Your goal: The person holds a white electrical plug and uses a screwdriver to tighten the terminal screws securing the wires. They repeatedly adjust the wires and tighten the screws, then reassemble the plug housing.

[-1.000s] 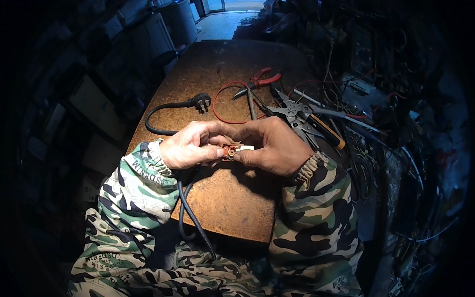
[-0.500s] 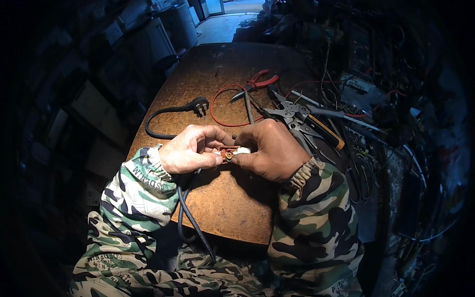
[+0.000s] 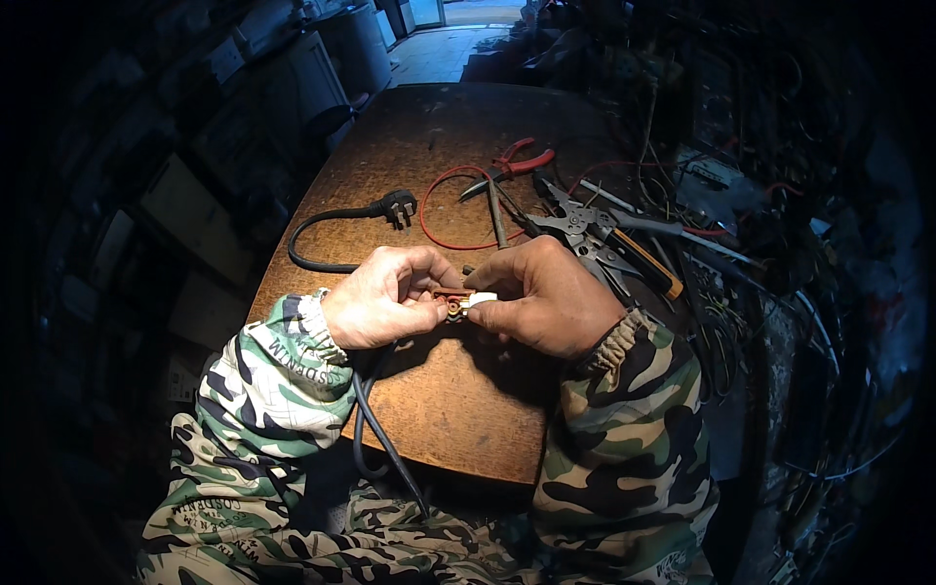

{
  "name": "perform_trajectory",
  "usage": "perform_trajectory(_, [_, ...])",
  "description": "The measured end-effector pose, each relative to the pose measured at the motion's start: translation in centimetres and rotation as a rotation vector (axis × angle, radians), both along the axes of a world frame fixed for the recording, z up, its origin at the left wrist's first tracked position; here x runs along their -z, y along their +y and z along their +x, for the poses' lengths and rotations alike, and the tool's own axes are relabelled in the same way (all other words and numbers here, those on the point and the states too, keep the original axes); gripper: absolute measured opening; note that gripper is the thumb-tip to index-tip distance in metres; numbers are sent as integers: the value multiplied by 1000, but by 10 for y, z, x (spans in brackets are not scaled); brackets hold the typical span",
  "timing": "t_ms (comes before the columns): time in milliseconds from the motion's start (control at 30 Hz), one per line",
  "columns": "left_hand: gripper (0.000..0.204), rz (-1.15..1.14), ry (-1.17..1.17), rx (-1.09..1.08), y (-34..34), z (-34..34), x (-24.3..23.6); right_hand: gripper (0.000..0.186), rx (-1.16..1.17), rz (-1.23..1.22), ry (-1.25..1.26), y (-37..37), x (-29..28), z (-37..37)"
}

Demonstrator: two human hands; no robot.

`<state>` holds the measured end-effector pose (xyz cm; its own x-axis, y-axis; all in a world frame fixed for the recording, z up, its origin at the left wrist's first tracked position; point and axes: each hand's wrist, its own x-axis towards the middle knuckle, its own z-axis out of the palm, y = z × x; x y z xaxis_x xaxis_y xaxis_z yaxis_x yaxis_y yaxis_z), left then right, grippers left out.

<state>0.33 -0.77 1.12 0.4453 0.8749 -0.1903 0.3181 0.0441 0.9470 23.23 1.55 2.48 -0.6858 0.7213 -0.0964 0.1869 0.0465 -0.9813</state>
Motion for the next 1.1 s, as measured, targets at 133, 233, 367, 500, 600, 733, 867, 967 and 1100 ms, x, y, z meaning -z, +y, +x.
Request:
perform_trajectory(133, [26,8,26,-29,-2,1,2,26,12,16,12,-2,2,-1])
perform_trajectory(233, [24,30,26,-50,-4,5,-3,26,18,34,7,-2,0,-3])
perform_trajectory(367, [23,102,52,-111,-8,7,3,24,22,19,7,-3,2,-5])
perform_trajectory(500, [21,111,64,-113,-9,8,0,23,45,59,0,-4,1,-6])
perform_trajectory(600, [21,191,85,-95,-5,6,8,23,63,44,-32,-2,1,-5])
perform_trajectory(733, [25,170,112,-116,-5,7,5,23,112,3,-76,-3,0,-5])
perform_trajectory(867, [27,172,66,-118,-6,6,7,24,118,-22,-40,-3,3,-4])
perform_trajectory(967, [27,177,96,-114,-5,6,8,24,141,-3,-79,-4,1,-5])
perform_trajectory(1100, [26,206,103,-109,-4,6,8,22,135,62,-98,-4,1,-5])
